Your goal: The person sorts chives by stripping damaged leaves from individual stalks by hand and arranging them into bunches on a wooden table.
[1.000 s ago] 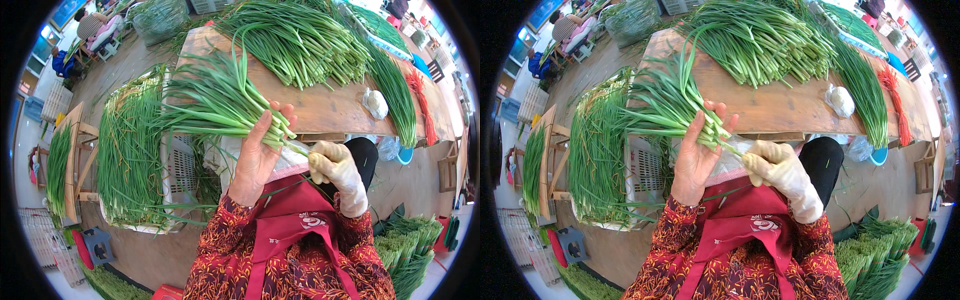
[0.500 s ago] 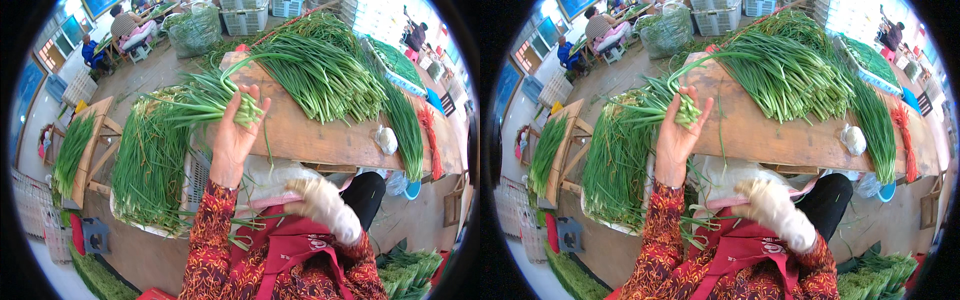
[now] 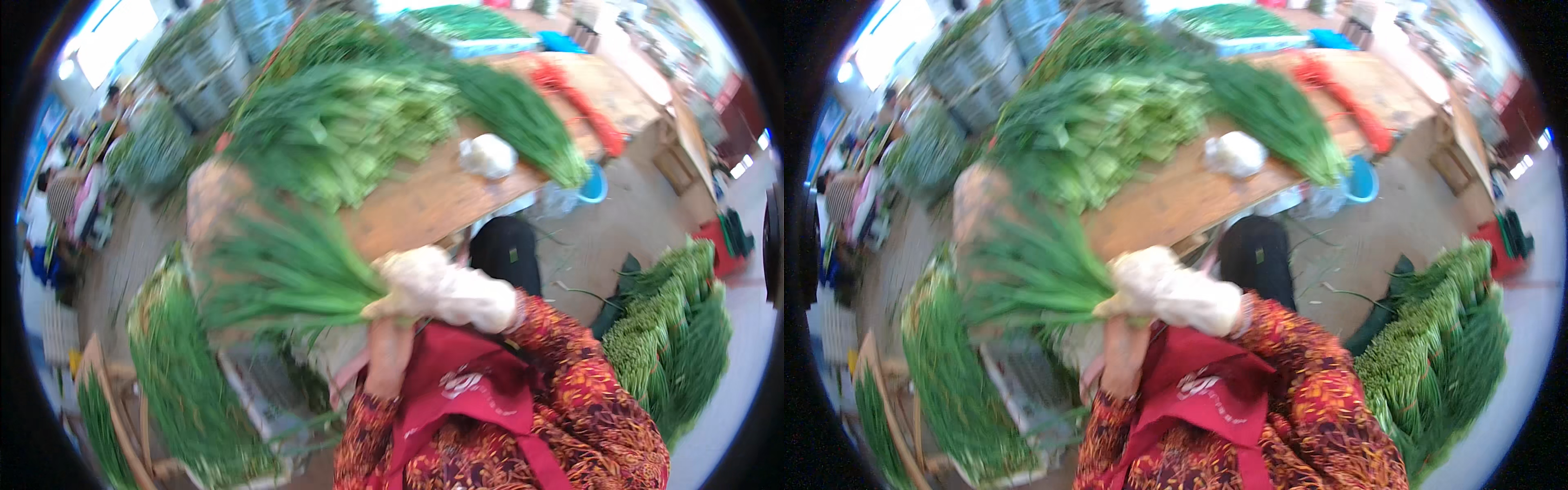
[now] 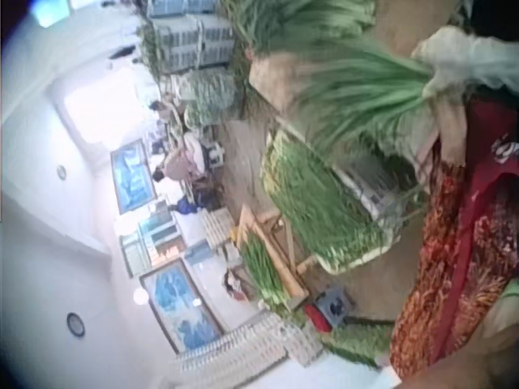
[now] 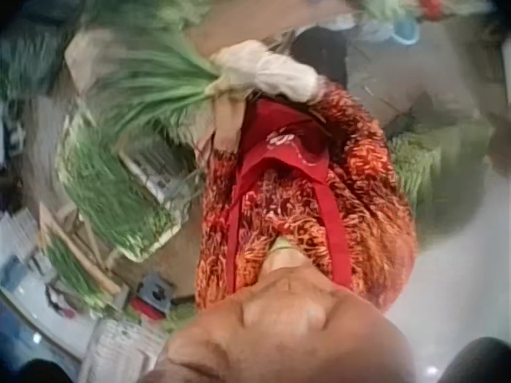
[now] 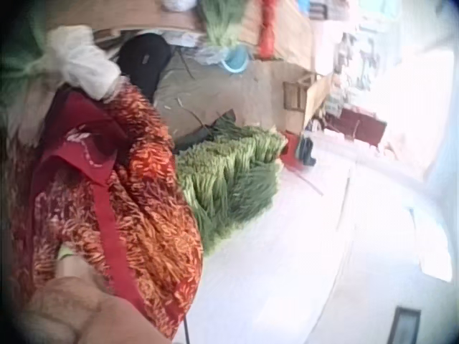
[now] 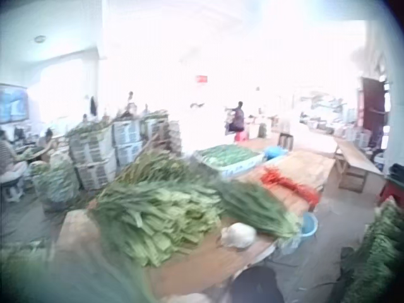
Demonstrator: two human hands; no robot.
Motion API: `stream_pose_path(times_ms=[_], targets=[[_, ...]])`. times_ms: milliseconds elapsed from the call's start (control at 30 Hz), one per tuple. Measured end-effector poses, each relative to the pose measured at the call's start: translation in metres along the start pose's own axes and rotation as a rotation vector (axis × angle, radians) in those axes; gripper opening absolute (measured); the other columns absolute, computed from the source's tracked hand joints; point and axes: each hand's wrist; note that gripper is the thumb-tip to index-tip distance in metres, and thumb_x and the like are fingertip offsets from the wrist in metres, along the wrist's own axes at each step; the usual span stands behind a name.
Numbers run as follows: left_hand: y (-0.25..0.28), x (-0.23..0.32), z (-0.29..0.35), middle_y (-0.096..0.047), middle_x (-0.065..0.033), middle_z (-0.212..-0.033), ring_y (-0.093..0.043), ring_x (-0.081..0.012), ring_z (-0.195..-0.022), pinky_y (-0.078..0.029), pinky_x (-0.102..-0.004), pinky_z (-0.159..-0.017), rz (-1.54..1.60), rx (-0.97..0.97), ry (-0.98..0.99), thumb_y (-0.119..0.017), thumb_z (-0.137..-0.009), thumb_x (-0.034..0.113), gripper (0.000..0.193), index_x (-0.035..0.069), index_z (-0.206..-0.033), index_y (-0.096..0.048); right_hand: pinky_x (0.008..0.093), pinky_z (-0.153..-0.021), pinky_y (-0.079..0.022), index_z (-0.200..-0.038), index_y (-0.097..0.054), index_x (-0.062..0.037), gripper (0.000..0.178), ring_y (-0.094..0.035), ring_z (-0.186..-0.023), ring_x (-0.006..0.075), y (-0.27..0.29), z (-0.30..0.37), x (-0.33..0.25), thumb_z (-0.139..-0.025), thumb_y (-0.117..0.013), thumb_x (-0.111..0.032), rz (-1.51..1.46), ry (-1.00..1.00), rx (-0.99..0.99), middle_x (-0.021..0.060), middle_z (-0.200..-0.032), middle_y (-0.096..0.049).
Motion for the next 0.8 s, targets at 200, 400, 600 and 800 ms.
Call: stream_pose_path(times_ms=[200,400,600,800], targets=[[0.022,-0.027,0.005,-0.051,-0.003,-0.096,-0.049,-0.012,-0.085,-0.043,-0.0272,-0.074,0.039,-0.012,0.084,-0.051,-0.082,0.017,0.02,0.005,-0.097,-0.047,0.0354,-0.066,-0.046,-0.087,-0.05,0.0045,0.063,-0.058,-0.075,0.0301,-0.018,0.009,-0.006,-0.059,-0.064,-0.049,-0.019,-0.092,0.04,0.0191,-0.078,-0.058],[0.034,-0.023,0.01,-0.052,-0.0038,-0.098,-0.05,-0.014,-0.087,-0.044,-0.0284,-0.075,0.101,-0.061,0.145,-0.049,-0.081,0.005,0.021,0.006,-0.102,-0.047,0.0372,-0.07,-0.044,-0.099,-0.045,0.0058,0.074,-0.056,-0.082,0.0332,-0.02,0.002,-0.017,-0.056,-0.066,-0.05,0.005,-0.165,-0.057,0.0226,-0.085,-0.057],[0.017,-0.015,0.006,-0.051,-0.0067,-0.103,-0.049,-0.0167,-0.095,-0.042,-0.0277,-0.082,0.103,-0.112,0.289,-0.049,-0.079,0.002,0.029,0.003,-0.107,-0.044,0.0386,-0.068,-0.044,-0.099,-0.042,0.0086,0.073,-0.056,-0.078,0.0359,-0.022,0.0,-0.007,-0.055,-0.065,-0.046,-0.063,-0.169,-0.035,0.0244,-0.081,-0.056],[0.016,0.014,0.017,-0.03,-0.0171,-0.127,-0.032,-0.0245,-0.117,-0.027,-0.0325,-0.098,-0.353,-0.507,0.532,-0.05,-0.079,0.017,0.058,-0.003,-0.125,-0.021,0.0396,-0.061,-0.044,-0.093,-0.046,0.0042,0.06,-0.056,-0.071,0.0353,-0.034,-0.001,0.01,-0.06,-0.062,-0.043,-0.058,-0.083,0.144,0.0222,-0.071,-0.056]])
Point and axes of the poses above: each hand's wrist, its own z-axis away from the middle knuckle, its own y-axis out of the back of the hand, x = y × z
